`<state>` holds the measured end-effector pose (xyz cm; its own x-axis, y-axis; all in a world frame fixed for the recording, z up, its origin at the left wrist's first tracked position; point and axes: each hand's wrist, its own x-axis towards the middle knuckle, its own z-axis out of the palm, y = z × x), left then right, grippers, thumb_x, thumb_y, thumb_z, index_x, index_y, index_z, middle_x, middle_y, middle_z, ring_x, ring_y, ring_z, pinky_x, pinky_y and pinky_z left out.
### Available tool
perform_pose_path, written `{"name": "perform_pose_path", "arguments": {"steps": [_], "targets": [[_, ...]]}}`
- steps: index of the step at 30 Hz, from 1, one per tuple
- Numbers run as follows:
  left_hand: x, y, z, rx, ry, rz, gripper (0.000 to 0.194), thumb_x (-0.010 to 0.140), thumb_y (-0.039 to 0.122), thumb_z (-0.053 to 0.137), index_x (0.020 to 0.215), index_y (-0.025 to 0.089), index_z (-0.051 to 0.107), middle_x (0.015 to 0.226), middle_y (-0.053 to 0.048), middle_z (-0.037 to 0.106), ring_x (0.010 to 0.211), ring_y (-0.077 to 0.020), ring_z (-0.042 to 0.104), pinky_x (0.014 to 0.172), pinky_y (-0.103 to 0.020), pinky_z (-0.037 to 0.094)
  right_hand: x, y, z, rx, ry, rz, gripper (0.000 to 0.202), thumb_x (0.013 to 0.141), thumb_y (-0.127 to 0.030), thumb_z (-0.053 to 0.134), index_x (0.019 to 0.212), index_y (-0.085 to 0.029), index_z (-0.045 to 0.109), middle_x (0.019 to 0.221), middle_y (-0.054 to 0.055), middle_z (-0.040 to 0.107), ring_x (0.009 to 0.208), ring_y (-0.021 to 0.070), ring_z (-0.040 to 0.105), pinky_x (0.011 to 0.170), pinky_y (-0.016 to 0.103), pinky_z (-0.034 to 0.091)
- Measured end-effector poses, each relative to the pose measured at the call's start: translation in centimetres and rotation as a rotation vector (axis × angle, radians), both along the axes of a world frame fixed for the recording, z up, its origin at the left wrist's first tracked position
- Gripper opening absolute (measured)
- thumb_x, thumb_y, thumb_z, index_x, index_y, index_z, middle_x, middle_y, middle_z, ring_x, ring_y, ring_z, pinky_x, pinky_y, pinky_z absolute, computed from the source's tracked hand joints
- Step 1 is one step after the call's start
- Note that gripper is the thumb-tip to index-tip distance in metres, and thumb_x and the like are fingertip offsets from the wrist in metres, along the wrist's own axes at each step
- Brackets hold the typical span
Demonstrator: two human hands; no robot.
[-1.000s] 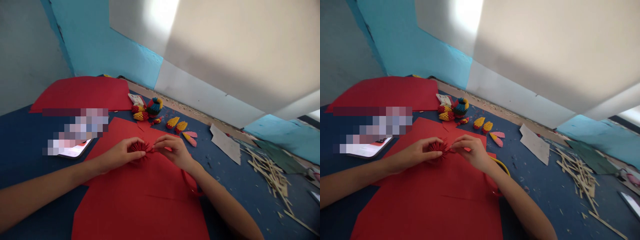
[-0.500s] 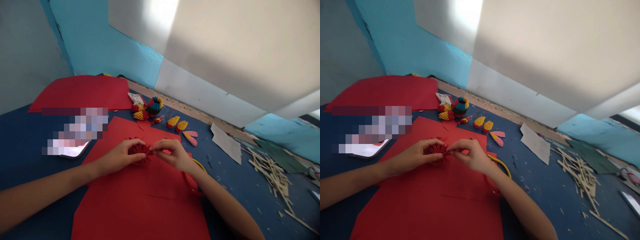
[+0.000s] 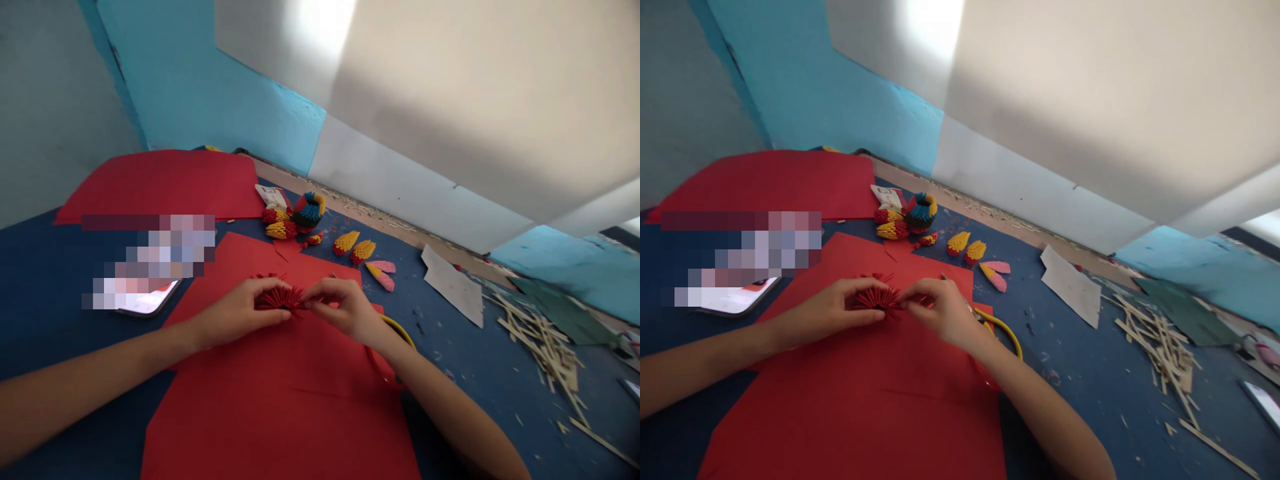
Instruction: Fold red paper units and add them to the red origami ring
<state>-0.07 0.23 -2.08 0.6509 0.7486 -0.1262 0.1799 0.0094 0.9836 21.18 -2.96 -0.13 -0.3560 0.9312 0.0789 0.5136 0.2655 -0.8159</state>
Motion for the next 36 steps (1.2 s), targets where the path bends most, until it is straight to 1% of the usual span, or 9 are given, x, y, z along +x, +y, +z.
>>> {"name": "perform_pose_path", "arguments": {"steps": [5, 10, 14, 17, 22, 25, 28, 32, 36], "targets": [[0.0, 0.2, -0.4, -0.001, 0.006, 0.016, 0.031, 0.076, 0.032, 0.066, 0.105, 0.021, 0.065, 0.108, -0.003, 0.069, 0.102, -0.0238, 0.063, 0.089, -0.036, 0.05, -0.2, -0.2, 0.0, 0.066, -0.044, -0.01, 0.013, 0.081, -0.013, 0.059, 0.087, -0.017, 0.07, 0.081, 0.003, 0.072, 0.074, 0.0127, 0.065, 0.066, 0.023, 0.049], [0.1, 0.2, -0.3, -0.042, -0.014, -0.014, 0.032, 0.077, 0.033, 0.065, 0.106, 0.021, 0.065, 0.108, -0.004, 0.07, 0.103, -0.0243, 0.063, 0.089, -0.036, 0.05, -0.3, -0.3, -0.2, 0.137, -0.057, -0.03, 0.011, 0.082, -0.015, 0.059, 0.087, -0.019, 0.069, 0.083, 0.002, 0.072, 0.075, 0.0129, 0.066, 0.068, 0.024, 0.05], [0.1, 0.1, -0.1, -0.057, -0.006, -0.009, 0.03, 0.078, 0.032, 0.065, 0.105, 0.021, 0.066, 0.108, -0.004, 0.07, 0.103, -0.0245, 0.063, 0.089, -0.037, 0.05, -0.6, -0.5, -0.3, 0.131, -0.055, -0.082, 0.006, 0.081, -0.018, 0.063, 0.086, -0.02, 0.067, 0.081, 0.002, 0.072, 0.072, 0.0127, 0.065, 0.064, 0.024, 0.049], [0.1, 0.1, 0.0, -0.048, -0.004, -0.013, 0.029, 0.077, 0.03, 0.065, 0.104, 0.022, 0.067, 0.107, -0.004, 0.071, 0.103, -0.0245, 0.064, 0.089, -0.038, 0.05, -0.8, -0.5, -0.3, 0.13, -0.027, -0.085, 0.006, 0.08, -0.018, 0.063, 0.086, -0.019, 0.065, 0.079, 0.001, 0.071, 0.069, 0.0121, 0.064, 0.063, 0.023, 0.048], [0.1, 0.0, 0.0, -0.02, -0.006, -0.026, 0.029, 0.077, 0.029, 0.064, 0.105, 0.023, 0.068, 0.108, -0.004, 0.07, 0.103, -0.0241, 0.063, 0.09, -0.037, 0.049, -0.9, -0.5, -0.6, 0.095, 0.03, -0.103, 0.008, 0.079, -0.019, 0.064, 0.087, -0.019, 0.063, 0.081, 0.002, 0.07, 0.072, 0.0124, 0.065, 0.064, 0.023, 0.049], [0.1, -0.1, 0.1, -0.012, 0.019, -0.012, 0.031, 0.078, 0.034, 0.064, 0.106, 0.022, 0.067, 0.107, -0.004, 0.07, 0.102, -0.0248, 0.063, 0.087, -0.036, 0.05, -1.0, -0.5, -0.8, 0.058, 0.078, -0.135, 0.013, 0.078, -0.02, 0.065, 0.089, -0.02, 0.059, 0.084, 0.002, 0.071, 0.074, 0.013, 0.067, 0.063, 0.023, 0.049], [0.2, -0.2, 0.2, 0.008, 0.046, -0.006, 0.03, 0.081, 0.039, 0.061, 0.105, 0.021, 0.066, 0.107, -0.005, 0.07, 0.101, -0.0247, 0.064, 0.084, -0.034, 0.05, -1.1, -0.5, -0.8, 0.023, 0.1, -0.164, 0.023, 0.076, -0.019, 0.066, 0.097, -0.021, 0.055, 0.083, 0.002, 0.073, 0.072, 0.0132, 0.068, 0.064, 0.024, 0.049], [0.3, -0.2, 0.5, 0.043, 0.077, -0.012, 0.029, 0.082, 0.037, 0.06, 0.105, 0.02, 0.065, 0.107, -0.005, 0.07, 0.1, -0.0246, 0.064, 0.083, -0.033, 0.051, -1.3, -0.6, -0.6, 0.02, 0.101, -0.188, 0.036, 0.074, -0.017, 0.066, 0.106, -0.022, 0.05, 0.08, 0.001, 0.072, 0.07, 0.0136, 0.067, 0.066, 0.027, 0.05], [0.3, -0.3, 0.6, 0.086, 0.104, -0.012, 0.026, 0.081, 0.036, 0.06, 0.102, 0.021, 0.066, 0.105, -0.004, 0.071, 0.098, -0.0248, 0.065, 0.082, -0.033, 0.051, -1.5, -0.6, -0.7, 0.025, 0.123, -0.177, 0.04, 0.074, -0.017, 0.066, 0.11, -0.023, 0.049, 0.082, 0.001, 0.071, 0.074, 0.0138, 0.067, 0.07, 0.028, 0.051]]}}
